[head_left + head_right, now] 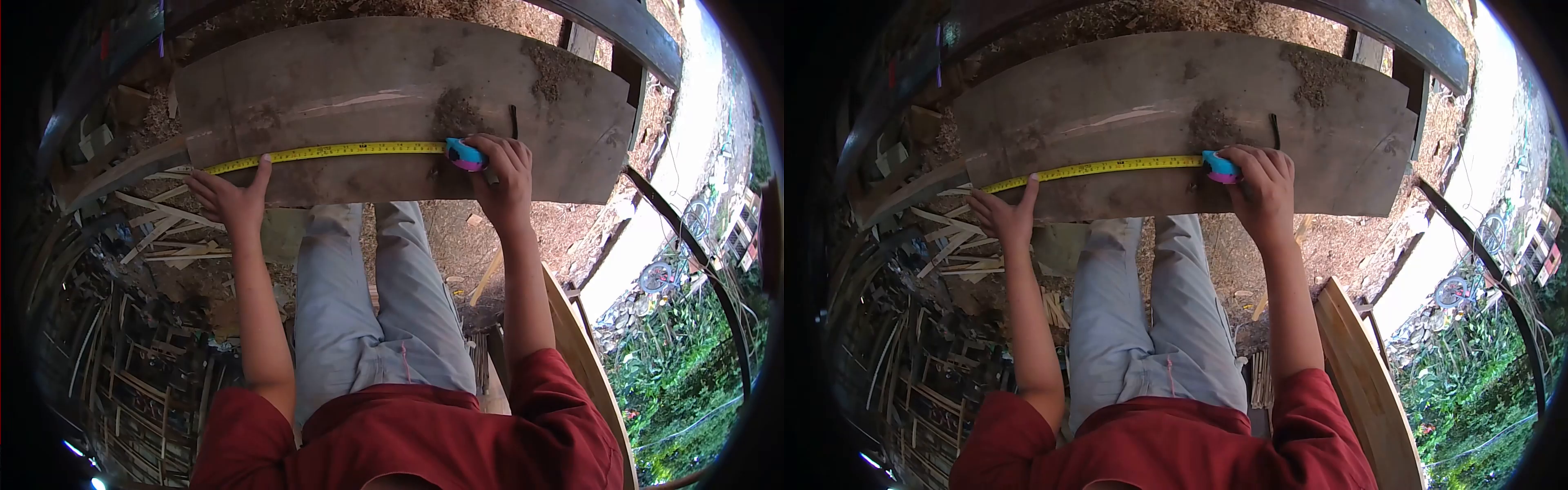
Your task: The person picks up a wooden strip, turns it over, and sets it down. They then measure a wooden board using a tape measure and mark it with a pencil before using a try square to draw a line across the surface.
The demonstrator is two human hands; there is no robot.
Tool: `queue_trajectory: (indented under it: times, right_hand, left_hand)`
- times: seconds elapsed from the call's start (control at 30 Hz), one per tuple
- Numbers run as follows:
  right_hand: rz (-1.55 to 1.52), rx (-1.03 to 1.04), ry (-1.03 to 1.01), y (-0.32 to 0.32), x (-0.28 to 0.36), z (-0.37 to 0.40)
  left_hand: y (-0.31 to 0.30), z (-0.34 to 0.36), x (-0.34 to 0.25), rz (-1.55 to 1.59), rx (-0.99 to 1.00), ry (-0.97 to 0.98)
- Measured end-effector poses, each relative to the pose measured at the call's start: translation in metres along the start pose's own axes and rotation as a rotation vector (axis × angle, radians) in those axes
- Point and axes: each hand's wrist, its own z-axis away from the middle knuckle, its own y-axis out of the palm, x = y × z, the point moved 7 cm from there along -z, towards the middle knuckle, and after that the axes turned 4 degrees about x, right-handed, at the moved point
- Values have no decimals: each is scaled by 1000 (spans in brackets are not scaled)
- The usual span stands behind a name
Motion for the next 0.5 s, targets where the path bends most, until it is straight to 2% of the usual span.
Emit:
queue_trajectory:
  times: [0.5]
  right_hand:
    - [-31,-24,33,1,-4,4]
  left_hand:
    - [0,-7,3,-7,-8,7]
